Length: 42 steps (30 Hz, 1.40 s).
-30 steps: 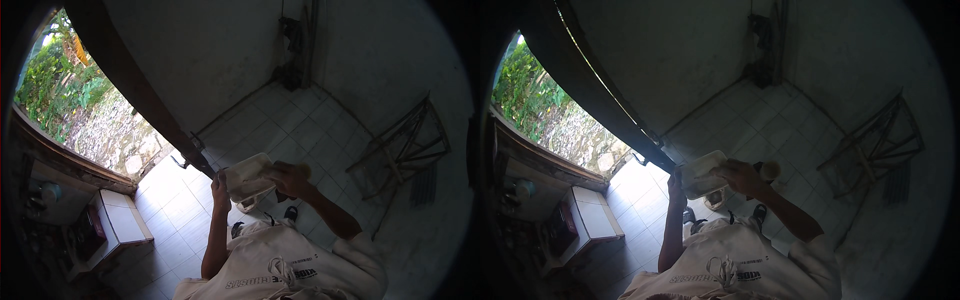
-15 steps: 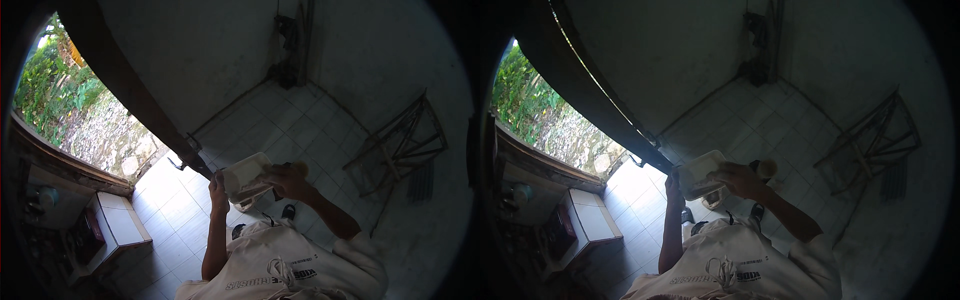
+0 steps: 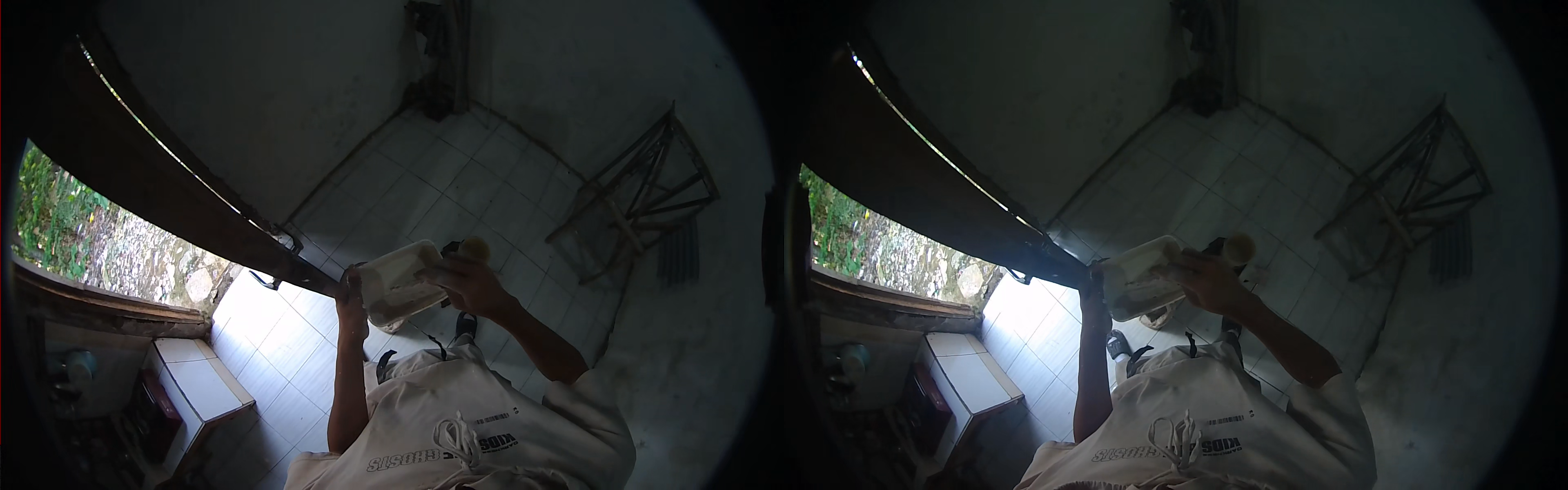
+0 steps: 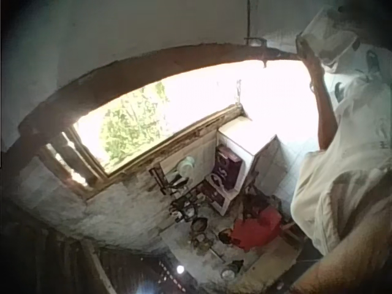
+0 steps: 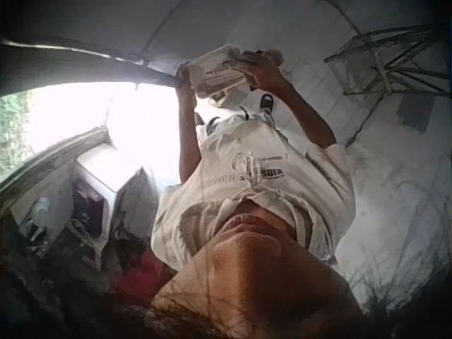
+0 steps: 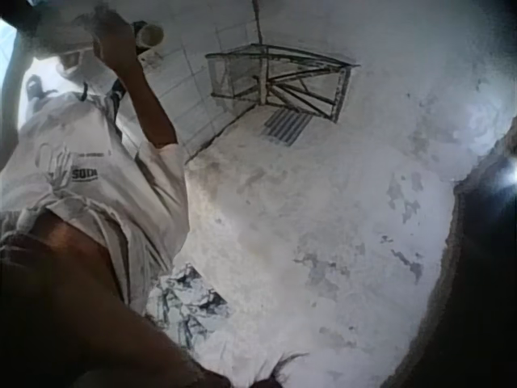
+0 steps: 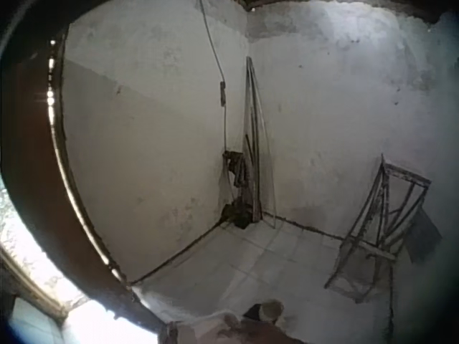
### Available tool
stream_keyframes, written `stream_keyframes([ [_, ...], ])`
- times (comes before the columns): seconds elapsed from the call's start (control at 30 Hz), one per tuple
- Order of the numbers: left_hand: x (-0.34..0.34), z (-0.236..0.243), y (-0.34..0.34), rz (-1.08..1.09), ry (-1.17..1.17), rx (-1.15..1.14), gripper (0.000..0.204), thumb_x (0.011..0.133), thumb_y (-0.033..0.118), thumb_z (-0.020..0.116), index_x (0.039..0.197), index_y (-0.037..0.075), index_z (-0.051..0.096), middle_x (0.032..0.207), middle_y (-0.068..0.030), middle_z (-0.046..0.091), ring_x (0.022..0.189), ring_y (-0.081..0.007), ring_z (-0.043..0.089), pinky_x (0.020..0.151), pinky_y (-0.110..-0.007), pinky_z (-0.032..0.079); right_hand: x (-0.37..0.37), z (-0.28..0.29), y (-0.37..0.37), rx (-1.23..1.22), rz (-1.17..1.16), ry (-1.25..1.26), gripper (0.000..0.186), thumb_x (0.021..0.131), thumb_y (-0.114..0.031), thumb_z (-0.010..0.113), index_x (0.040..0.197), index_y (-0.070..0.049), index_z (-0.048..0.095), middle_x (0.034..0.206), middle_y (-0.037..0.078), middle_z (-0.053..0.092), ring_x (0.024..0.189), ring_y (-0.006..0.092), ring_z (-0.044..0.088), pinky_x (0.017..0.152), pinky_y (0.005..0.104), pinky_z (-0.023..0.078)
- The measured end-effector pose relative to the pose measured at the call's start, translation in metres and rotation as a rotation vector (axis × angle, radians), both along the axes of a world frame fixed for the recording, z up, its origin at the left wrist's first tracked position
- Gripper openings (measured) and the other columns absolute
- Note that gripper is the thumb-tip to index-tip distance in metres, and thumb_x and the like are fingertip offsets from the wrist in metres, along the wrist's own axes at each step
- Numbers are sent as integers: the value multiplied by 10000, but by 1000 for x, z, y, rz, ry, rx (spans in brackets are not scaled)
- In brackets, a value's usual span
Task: Applying plaster or putty to a wall or ceiling surface using a tray and a putty knife.
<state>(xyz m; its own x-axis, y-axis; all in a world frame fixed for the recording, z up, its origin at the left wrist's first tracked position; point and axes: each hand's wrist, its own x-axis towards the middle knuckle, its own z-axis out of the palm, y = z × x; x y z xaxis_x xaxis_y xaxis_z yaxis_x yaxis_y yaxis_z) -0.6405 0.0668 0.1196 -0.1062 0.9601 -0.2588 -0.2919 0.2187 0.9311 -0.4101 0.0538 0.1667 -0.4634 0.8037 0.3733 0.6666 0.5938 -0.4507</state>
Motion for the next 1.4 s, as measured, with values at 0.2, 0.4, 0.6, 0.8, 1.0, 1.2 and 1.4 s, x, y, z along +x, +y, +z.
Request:
stream_keyframes([
  [0.2,5,-4,6,-51,-11,-3,300,1017,274,463,1164,40,582,1050,-48,598,967,-140,539,857,-298,439,-3,7,-2,-76,-9,29,436,729,-17,676,1136,-170,652,949,91,606,786,258,657,669,358,573],
  [0.4,5,-21,18,-118,9,5,309,1014,280,470,1164,34,580,1038,-55,608,972,-139,545,863,-300,436,-3,9,4,38,-75,66,404,740,-5,677,1112,-159,654,948,95,615,809,257,657,680,360,572],
  [0.6,4,-17,29,-178,-67,3,311,1010,291,480,1158,36,576,1024,-48,606,944,-127,550,832,-287,449,3,1,4,29,-100,122,391,749,-12,673,1114,-152,647,998,90,623,818,258,659,687,354,573],
  [0.8,-9,-37,44,-221,-146,-11,305,1009,299,482,1147,37,558,1026,-45,591,933,-119,549,815,-286,457,-9,15,10,-7,-136,83,430,734,-32,694,1140,-158,636,1035,81,623,889,264,656,757,358,577],
  [1.0,-29,-5,48,-333,-95,8,341,1007,335,479,1153,36,557,1032,-54,589,935,-128,549,814,-294,461,-41,15,2,93,-234,-16,517,679,-24,726,1169,-160,627,1111,48,624,1014,254,627,794,372,582],
  [1.2,-56,-8,49,-463,5,-7,443,992,420,466,1194,32,535,1082,-91,571,994,-165,550,843,-310,466,-86,1,-36,41,-411,49,510,681,-22,723,1161,-168,632,1028,44,636,975,238,636,782,342,586],
  [1.4,-64,-6,46,-617,32,44,488,1007,434,424,1172,-11,538,1032,-106,590,962,-158,558,843,-315,458,-105,1,-68,14,-604,154,428,738,-12,686,1131,-177,646,959,56,623,845,227,645,693,355,579],
])
